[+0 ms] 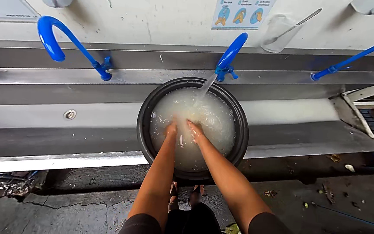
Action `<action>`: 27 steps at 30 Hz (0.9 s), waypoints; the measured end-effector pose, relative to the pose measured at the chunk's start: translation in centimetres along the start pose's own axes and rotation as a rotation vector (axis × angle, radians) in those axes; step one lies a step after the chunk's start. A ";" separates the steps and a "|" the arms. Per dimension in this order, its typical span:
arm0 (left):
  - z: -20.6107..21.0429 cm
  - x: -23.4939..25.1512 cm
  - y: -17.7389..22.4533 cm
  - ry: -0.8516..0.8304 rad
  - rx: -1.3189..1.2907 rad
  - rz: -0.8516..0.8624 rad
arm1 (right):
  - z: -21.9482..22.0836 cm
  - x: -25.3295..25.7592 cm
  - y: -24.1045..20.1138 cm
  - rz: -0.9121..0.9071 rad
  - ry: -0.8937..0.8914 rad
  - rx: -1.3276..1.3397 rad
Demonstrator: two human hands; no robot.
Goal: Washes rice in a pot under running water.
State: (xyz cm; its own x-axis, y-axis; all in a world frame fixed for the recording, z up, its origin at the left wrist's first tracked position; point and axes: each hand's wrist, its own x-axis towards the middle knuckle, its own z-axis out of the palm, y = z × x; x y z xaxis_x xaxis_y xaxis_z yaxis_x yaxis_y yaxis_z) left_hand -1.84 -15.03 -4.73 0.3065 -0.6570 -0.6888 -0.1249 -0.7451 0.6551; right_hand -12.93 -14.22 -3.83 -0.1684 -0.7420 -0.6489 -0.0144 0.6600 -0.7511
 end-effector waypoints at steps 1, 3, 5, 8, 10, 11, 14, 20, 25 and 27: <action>0.3 0.2 -0.4 -0.026 -0.141 0.009 | 0.9 0.1 0.2 -0.043 -0.021 0.043; 0.8 -0.3 -0.8 -0.083 -0.379 0.050 | 2.2 -0.2 0.2 -0.158 -0.039 0.018; 1.1 -1.7 0.4 -0.068 -0.504 0.057 | 2.6 -0.7 -0.6 -0.293 -0.011 -0.083; 1.2 -2.8 1.7 0.005 -0.463 0.141 | 1.9 -1.9 -2.6 -0.394 0.029 -0.209; 1.4 -2.4 1.8 0.048 -0.367 0.224 | 1.4 -1.9 -3.3 -0.371 0.035 -0.218; 1.4 -2.2 2.0 0.058 -0.304 0.256 | 1.1 -1.6 -3.5 -0.355 0.031 -0.248; 0.9 -1.9 3.2 0.085 -0.045 0.263 | 0.1 -0.3 -4.4 -0.353 0.085 -0.524; -1.7 0.0 6.0 0.159 0.317 0.295 | -5.2 4.3 -3.8 -0.397 0.302 -0.726; -1.5 2.8 6.2 0.104 0.205 0.165 | -7.5 7.6 -2.7 -0.328 0.302 -0.380; -0.8 3.4 6.0 0.095 0.095 0.116 | -6.5 6.6 -2.9 -0.261 0.299 -0.194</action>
State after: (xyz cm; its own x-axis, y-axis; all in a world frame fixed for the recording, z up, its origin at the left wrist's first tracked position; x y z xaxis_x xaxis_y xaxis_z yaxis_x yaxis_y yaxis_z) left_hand -0.77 -21.65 -2.85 0.3721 -0.7287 -0.5750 -0.2516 -0.6755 0.6932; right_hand -20.38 -20.26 -5.17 -0.4116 -0.8392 -0.3554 -0.2746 0.4861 -0.8297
